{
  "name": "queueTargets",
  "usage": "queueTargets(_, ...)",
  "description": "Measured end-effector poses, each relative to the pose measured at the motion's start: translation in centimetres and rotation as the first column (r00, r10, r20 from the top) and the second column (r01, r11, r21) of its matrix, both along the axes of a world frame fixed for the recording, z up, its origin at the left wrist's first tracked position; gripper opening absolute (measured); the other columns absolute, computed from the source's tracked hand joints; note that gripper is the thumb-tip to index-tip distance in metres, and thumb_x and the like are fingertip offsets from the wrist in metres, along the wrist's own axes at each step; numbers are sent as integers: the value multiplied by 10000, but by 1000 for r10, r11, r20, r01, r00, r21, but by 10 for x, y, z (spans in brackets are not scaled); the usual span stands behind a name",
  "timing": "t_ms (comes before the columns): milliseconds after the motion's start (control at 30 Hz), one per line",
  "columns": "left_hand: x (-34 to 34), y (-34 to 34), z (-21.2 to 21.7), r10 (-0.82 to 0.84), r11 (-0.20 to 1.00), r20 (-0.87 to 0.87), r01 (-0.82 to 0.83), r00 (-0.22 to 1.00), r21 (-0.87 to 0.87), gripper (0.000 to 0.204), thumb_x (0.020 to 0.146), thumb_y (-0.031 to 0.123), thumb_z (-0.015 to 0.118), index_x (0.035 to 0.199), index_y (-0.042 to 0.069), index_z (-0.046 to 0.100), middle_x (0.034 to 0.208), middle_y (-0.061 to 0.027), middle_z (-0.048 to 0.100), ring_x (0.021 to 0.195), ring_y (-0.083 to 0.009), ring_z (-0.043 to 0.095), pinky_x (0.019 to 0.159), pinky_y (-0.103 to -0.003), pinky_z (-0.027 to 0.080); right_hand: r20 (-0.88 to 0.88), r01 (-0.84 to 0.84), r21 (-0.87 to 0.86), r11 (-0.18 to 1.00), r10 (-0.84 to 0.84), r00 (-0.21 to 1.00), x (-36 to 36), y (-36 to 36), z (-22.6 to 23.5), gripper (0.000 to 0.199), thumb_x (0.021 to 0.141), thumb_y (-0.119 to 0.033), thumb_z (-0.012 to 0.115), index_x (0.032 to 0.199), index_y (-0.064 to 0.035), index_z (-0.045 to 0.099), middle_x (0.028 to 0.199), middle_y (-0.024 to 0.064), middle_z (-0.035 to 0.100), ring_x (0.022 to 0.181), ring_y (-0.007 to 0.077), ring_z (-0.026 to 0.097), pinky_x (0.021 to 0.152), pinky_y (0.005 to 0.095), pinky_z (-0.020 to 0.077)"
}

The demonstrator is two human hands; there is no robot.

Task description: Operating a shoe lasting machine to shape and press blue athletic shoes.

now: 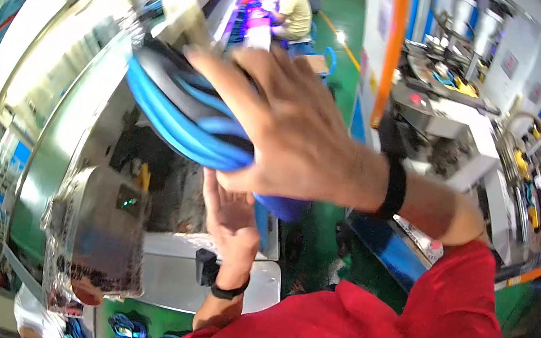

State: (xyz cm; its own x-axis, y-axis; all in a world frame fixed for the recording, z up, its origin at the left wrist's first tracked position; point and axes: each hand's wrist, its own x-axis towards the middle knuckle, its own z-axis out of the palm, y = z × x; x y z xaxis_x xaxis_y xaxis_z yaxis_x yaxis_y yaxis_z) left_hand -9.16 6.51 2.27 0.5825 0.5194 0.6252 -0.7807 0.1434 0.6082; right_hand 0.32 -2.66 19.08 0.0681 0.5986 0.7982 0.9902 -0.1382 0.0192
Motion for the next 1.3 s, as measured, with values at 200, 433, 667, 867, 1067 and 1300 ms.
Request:
queueTargets(200,56,-157,-24,-415,901,-408,306,813,-307,681,922,109,718,1493,2,364,1217,-89,635,1057,-145,611,951,-298,469,-463,348,-122,929,-364,809,43,-225,-102,771,860,-594,683,1352,-17,539,1247,205,618,1153,375,595,993,472,444)
queueTargets(433,137,-307,-56,-684,724,-477,594,552,-350,766,946,90,685,1577,-6,262,1356,-123,588,1170,-186,584,1031,-335,453,-963,566,221,794,269,-1,48,-406,-225,676,701,-157,817,1310,9,574,1095,19,663,983,114,600,906,280,500)
queueTargets(667,225,-438,-72,-520,525,-755,847,400,88,681,1014,376,623,1500,-52,413,1162,-55,652,986,-107,573,869,-260,483,-897,868,362,339,381,224,28,-543,-261,531,744,-76,736,1252,6,606,1029,0,647,883,103,578,818,253,482)
queueTargets(867,406,-569,-147,-304,643,-803,732,513,224,570,917,397,740,1187,-94,637,1023,-93,701,920,-186,672,797,-313,540,-929,930,368,12,55,367,7,-630,-251,698,749,-154,747,1386,18,522,1160,68,638,1009,148,613,942,296,484)
queueTargets(1067,518,-663,-204,238,482,-618,461,750,745,477,785,296,764,1094,-38,619,1057,-283,689,991,-468,662,897,-529,524,-968,940,246,-237,-105,227,-27,-667,-244,687,753,-202,743,1353,47,520,1119,72,620,954,153,590,889,294,480)
queueTargets(1300,555,-631,-191,11,670,-807,595,590,444,198,715,128,766,704,6,609,812,-163,713,711,-270,688,738,-404,559,-895,978,48,-205,-443,-49,69,-732,-207,552,786,-141,767,1278,36,593,1054,52,668,912,115,614,838,275,513)
